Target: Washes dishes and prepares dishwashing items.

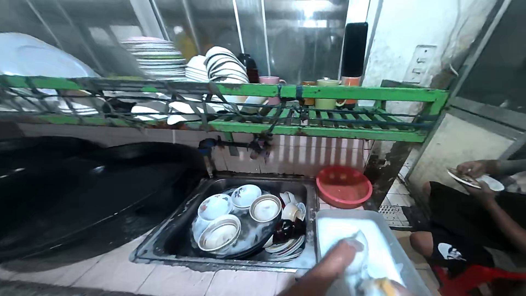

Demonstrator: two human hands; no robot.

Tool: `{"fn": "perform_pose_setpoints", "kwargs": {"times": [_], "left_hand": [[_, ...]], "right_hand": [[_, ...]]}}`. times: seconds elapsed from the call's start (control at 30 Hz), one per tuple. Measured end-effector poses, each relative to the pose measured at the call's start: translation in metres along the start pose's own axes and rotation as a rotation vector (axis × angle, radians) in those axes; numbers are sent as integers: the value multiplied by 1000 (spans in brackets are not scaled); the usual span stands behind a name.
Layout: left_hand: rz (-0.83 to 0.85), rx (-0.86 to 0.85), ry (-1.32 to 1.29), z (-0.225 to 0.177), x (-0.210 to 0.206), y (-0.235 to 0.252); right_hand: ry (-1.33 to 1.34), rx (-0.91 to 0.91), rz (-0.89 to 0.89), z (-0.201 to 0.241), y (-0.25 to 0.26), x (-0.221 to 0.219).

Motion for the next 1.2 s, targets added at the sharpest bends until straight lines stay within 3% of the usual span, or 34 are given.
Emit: {"fn": "perform_pose_setpoints", "kwargs": {"times": [0.07, 0.1, 0.17, 0.27, 0.33, 0.4, 0.47, 0.6, 0.7, 0.8, 0.9, 0.97, 1.03, 1.1, 1.2], "left_hand": [[-133, 69, -421, -8, 5, -6], [-124, 77, -482, -13, 4, -12], [-34, 9, -340, -19, -5, -29], [-7, -223, -52, -9, -22, -54], [14, -144, 46, -24, -23, -60], [48, -80, 80, -42, -21, -65], [17, -42, 34, -43, -15, -63], [-43, -68, 50, -35, 6, -59], [43, 4, 22, -42, 7, -63], [-66, 18, -288, -52, 0, -71], [-318, -9, -696, -50, -1, -57], [-375, -7, -891, -46, 3, -45], [-361, 3, -874, -43, 3, -47], [-307, 17, -725, -39, 0, -53], [-323, 47, -519, -41, -9, -55]], "right_hand": [[153, 85, -337, 12, -1, 3], [194, 130, -480, 23, 2, 1], [206, 209, -626, 47, 12, -7], [126, 84, -624, 69, 36, -3], [234, -167, -528, 66, 62, 21], [316, -288, -444, 60, 78, 34], [292, -226, -475, 61, 81, 22], [132, 87, -572, 95, 50, -27], [453, -86, -554, 77, 68, -10], [676, -202, -543, 61, 77, 8], [524, -13, -682, 70, 57, -21], [479, 89, -735, 71, 50, -42], [554, 76, -732, 62, 53, -42], [620, -47, -657, 51, 65, -23], [393, -190, -538, 70, 81, 8]]}}
Point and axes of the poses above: each hand's wrist, its own y-axis towards the middle knuckle, its own x-axis out of the back of the hand, z = x × y, the point moved 1 cm from there along y, towards the middle knuckle, and after that the axes turned 4 degrees about y, right-handed, at the moved point
